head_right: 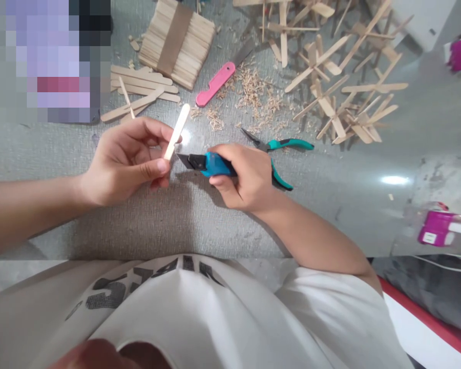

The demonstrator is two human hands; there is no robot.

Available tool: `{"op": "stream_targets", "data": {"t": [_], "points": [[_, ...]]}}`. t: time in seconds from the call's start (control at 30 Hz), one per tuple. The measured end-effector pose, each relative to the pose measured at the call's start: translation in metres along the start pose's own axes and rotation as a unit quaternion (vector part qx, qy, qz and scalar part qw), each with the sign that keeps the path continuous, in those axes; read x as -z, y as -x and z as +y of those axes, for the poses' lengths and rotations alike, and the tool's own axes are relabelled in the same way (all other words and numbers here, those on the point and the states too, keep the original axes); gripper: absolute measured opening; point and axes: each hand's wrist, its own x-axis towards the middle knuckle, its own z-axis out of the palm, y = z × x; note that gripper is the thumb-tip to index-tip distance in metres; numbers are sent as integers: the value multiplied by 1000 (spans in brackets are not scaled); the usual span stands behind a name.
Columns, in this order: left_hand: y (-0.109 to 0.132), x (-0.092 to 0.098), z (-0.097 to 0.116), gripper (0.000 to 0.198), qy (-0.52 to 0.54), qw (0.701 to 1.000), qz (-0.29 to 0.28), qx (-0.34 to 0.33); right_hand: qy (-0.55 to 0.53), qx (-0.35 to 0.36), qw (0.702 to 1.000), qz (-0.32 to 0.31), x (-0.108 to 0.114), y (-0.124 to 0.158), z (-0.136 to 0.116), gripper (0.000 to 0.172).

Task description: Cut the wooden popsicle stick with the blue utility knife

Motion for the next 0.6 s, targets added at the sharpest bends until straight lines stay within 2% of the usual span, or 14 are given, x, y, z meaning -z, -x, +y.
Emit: {"op": "stream_targets", "data": {"t": [0.2, 0.33, 0.5, 0.6], "points": [[1, -2, -1, 40, -74, 996, 27, -47, 50, 2, 999, -15, -2, 0, 6, 50], [2, -4, 3, 39, -58, 997, 43, -40, 52, -6, 998, -30, -2, 1, 6, 53], [1, -6, 3, 28, -16, 998, 37, -57, 56, 2, 998, -33, -2, -1, 7, 53], [1, -3, -2, 29, -37, 996, 47, -70, 49, 12, 998, -29, 1, 4, 9, 50]]}}
